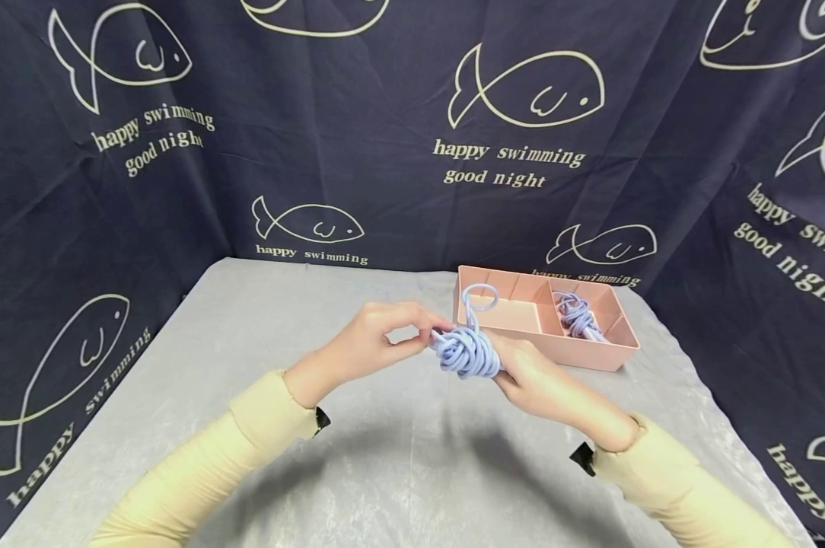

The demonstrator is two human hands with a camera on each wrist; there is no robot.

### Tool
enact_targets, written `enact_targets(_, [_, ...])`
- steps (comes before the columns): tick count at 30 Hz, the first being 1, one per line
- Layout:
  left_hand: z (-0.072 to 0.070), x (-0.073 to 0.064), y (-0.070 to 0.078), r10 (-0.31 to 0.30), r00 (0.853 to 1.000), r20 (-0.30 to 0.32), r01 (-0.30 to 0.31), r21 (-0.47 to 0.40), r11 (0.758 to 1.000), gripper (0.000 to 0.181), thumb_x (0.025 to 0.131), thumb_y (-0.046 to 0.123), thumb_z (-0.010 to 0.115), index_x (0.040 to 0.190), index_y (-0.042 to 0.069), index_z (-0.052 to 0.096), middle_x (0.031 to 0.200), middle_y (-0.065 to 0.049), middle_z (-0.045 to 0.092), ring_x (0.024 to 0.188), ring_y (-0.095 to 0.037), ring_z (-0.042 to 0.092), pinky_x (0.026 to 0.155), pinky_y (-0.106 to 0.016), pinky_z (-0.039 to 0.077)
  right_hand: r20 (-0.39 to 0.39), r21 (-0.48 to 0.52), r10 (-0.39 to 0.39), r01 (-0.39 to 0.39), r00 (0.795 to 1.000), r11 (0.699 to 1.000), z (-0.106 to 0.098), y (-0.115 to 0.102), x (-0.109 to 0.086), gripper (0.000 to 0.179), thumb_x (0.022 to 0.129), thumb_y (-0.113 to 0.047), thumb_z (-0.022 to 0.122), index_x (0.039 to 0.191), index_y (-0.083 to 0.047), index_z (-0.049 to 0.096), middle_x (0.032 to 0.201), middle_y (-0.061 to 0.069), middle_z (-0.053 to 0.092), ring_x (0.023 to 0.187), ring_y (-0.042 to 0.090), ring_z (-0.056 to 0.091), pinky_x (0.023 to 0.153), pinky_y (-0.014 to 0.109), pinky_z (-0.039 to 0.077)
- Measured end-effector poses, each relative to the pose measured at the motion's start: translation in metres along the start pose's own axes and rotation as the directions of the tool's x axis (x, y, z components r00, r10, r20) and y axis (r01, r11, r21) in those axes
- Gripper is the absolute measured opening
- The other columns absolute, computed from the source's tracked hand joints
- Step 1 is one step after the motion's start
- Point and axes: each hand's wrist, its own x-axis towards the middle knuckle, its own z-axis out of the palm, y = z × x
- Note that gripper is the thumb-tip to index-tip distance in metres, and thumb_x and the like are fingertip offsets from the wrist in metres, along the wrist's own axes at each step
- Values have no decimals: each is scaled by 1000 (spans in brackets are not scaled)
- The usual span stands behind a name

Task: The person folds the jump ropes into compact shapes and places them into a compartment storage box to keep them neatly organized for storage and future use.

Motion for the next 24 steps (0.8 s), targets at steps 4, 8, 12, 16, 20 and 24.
enact_targets(4, [6, -1, 2, -1, 996, -86, -2, -41, 999, 17, 78, -5, 64, 92, 4, 63, 97, -10, 71, 94, -17, 67, 82, -29, 52, -34, -4, -6, 6, 999, 1000, -3, -3, 1, 35, 81, 10, 56, 113, -5, 57, 94, -5, 67, 84, 6, 62, 75, 30, 52])
enact_targets(8, [12, -2, 5, -67, 989, -135, 50, -124, 991, 19, 77, -5, 67, 94, 1, 64, 95, -13, 70, 92, -18, 67, 83, -31, 52, -55, -35, -13, 11, 998, 999, -3, -5, 2, 34, 79, 12, 57, 108, -6, 59, 93, -4, 66, 84, 6, 62, 75, 31, 52])
enact_targets(12, [16, -2, 6, -118, 984, -135, 92, -183, 979, 15, 77, -7, 69, 87, 3, 66, 95, -13, 71, 93, -20, 67, 82, -32, 52, -33, -51, -13, 12, 999, 999, -2, -5, 1, 33, 80, 11, 57, 108, -7, 59, 94, -5, 66, 86, 7, 62, 77, 31, 52])
enact_targets(16, [11, -2, 7, -162, 986, -40, 155, -140, 978, 12, 80, -4, 68, 82, 7, 64, 98, -8, 66, 96, -17, 62, 83, -29, 49, -1, -79, -18, 18, 1000, 997, -2, -4, 0, 30, 80, 9, 58, 105, -9, 58, 92, -6, 64, 84, 7, 61, 76, 31, 51])
enact_targets(20, [-1, -2, 9, -186, 975, 120, 200, -118, 973, 12, 83, 2, 63, 76, 10, 57, 101, -6, 51, 100, -20, 49, 90, -31, 44, 41, -100, -33, 37, 999, 994, -4, -3, 0, 33, 81, 9, 57, 103, -15, 57, 90, -11, 58, 82, 4, 55, 74, 27, 49])
enact_targets(24, [-9, -2, 11, -147, 966, 213, 166, -72, 984, 21, 83, 5, 60, 67, 11, 47, 94, -4, 41, 94, -17, 41, 83, -30, 41, 107, -89, -35, 45, 994, 995, -5, -4, -1, 33, 83, 7, 55, 103, -20, 56, 89, -15, 54, 81, 2, 50, 73, 23, 46])
